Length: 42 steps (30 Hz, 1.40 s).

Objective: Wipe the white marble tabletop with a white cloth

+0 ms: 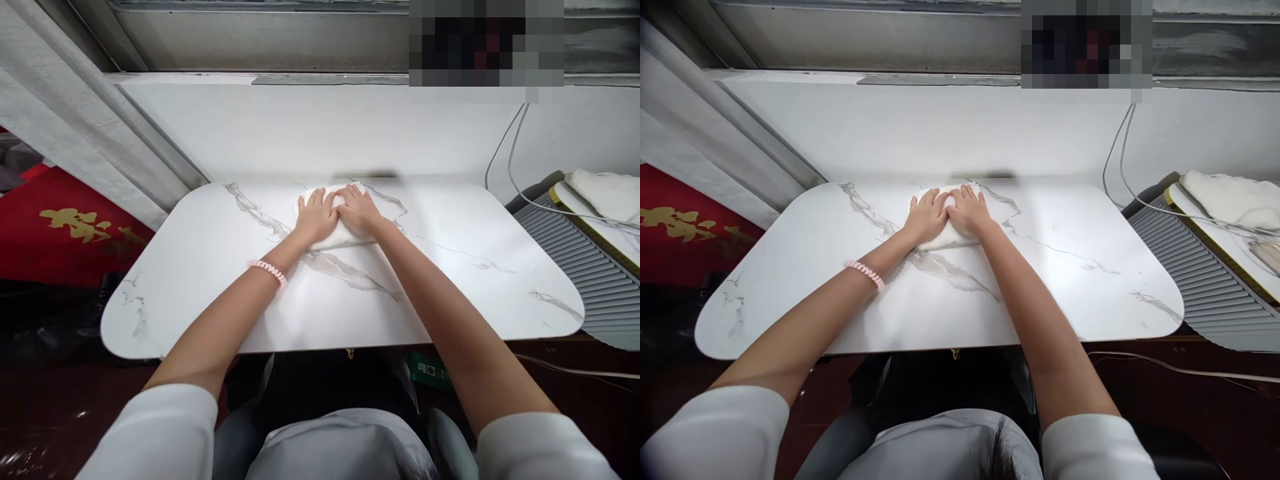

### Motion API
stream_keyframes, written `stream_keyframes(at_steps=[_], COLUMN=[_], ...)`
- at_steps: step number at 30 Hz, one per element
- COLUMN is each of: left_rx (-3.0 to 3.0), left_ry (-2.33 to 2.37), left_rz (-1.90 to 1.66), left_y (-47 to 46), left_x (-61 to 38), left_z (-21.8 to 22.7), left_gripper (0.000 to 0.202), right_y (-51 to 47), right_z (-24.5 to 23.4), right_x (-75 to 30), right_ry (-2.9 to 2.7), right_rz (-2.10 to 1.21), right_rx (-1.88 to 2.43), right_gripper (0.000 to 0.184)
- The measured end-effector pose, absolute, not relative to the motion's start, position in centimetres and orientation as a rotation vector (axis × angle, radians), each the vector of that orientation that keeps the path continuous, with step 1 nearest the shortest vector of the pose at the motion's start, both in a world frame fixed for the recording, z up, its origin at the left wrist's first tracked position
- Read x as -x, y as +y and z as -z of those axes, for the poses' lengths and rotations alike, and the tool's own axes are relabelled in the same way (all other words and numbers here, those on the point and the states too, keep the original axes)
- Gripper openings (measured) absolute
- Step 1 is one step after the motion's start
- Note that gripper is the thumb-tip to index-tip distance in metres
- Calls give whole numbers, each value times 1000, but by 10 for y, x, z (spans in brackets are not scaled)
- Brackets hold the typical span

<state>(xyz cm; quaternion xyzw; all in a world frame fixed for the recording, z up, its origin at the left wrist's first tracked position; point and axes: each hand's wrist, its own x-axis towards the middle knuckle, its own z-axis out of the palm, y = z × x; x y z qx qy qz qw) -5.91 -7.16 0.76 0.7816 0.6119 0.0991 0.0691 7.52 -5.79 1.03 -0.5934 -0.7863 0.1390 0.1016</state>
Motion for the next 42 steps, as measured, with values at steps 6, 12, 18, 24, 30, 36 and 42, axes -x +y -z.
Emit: stream_keyframes(at_steps=[6, 12, 18, 24, 30, 36, 42], left_rx=[-2398, -2414, -2422, -2442, -2411, -2428, -2503], left_ry=[1838, 1778, 1758, 1748, 1751, 1711, 1540], left_rz=[-367, -365, -348, -323, -358, -362, -304], left_y=[-29, -1, -6, -34, -86, -159, -230], left_x=[35, 13, 12, 4, -5, -16, -36], left_z=[-3, -3, -4, -4, -5, -3, -4], left_gripper=[54, 55, 57, 56, 56, 56, 58], right_y=[-17, 2, -10, -40, -88, -165, -247], right_z=[0, 3, 0, -3, -3, -2, 7], right_x=[-95, -115, -115, -123, -136, -149, -177], right_ry=[-2175, -2118, -2142, -2202, -2256, -2295, -2239], right_rz=[-279, -232, -171, -169, -102, -66, 21], right_rx=[1712, 1774, 1844, 1906, 1854, 1886, 1893], right_gripper=[55, 56, 58, 59, 58, 59, 60])
